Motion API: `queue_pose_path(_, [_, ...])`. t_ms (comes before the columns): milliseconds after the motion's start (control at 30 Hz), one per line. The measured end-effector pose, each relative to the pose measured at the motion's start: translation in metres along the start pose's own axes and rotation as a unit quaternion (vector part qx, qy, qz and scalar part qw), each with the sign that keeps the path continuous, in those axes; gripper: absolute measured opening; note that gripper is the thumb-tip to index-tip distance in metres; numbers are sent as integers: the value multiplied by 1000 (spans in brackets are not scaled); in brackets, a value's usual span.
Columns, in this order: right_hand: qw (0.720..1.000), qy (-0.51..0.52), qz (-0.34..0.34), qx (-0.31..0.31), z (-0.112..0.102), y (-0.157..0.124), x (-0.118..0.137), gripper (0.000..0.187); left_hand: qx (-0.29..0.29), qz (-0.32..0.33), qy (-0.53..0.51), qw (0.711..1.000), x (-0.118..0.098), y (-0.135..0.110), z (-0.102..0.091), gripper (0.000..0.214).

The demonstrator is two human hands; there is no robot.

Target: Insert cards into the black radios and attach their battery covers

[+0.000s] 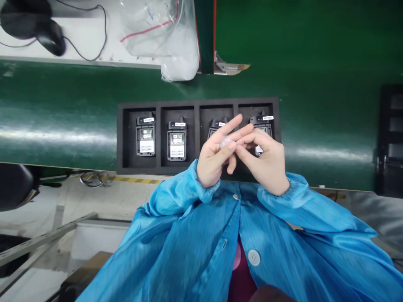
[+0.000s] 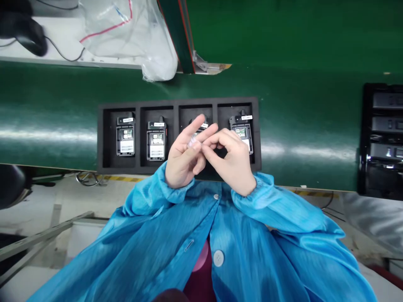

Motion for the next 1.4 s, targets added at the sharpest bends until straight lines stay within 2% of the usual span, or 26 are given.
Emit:
queue_pose_path(100, [1000, 17, 2, 4, 2, 0, -2, 10, -23, -10, 23, 999, 4, -1, -9, 45])
queue_pose_path(233, [999, -10, -46, -9, -8, 5, 8, 11, -58, -27, 60, 996, 5, -4, -25, 51])
queue_pose_path(367, [997, -18, -67, -13, -13, 13, 12, 11, -56, -45, 75, 995, 0, -9, -39, 45])
queue_pose_path(467, [998, 1, -58, 2, -9, 19, 7, 11, -58, -75, 31, 995, -2, -13, -51, 37])
queue_pose_path(633, [999, 32, -42, 12, -2, 27, -1, 11, -108, -128, -100, 981, -6, -20, -76, 36])
queue_pose_path(733, [999, -12, -42, 27, 3, 35, 0, 10, -148, -129, -89, 977, -25, -24, -96, 34])
queue_pose_path(833, [992, -79, -41, 85, 16, 40, 2, 6, -184, -99, -17, 978, -53, -26, -118, 33])
queue_pose_path(900, [989, -92, -31, 110, 22, 38, -3, 5, -186, -71, 31, 979, -67, -22, -123, 29])
queue_pose_path(967, [991, -88, -16, 95, 19, 32, -13, 7, -154, -34, 92, 983, -73, -13, -117, 21])
queue_pose_path(1033, [992, -108, 8, 63, 13, 25, -31, 8, -87, 20, 182, 979, -73, -2, -99, 15])
queue_pose_path(1100, [987, -154, 35, 41, 9, 18, -50, 8, 3, 72, 322, 944, -69, 6, -74, 17])
queue_pose_path(1167, [978, -202, 47, 30, 9, 14, -63, 9, 87, 89, 464, 877, -56, 9, -52, 21])
queue_pose_path(1233, [972, -228, 48, 25, 9, 13, -69, 10, 140, 59, 547, 823, -37, 10, -45, 23])
queue_pose_path(1400, [970, -238, 45, 22, 8, 13, -68, 12, 219, -62, 572, 788, 5, 7, -52, 50])
Point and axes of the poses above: each hand's wrist, its own y-axis towards the middle knuckle, its own z-axis out of the palm, x = y × z, the point moved 9 cm from there along y, towards the middle knuckle, and after that the axes turned 7 degrees about x, right-handed, at the moved point
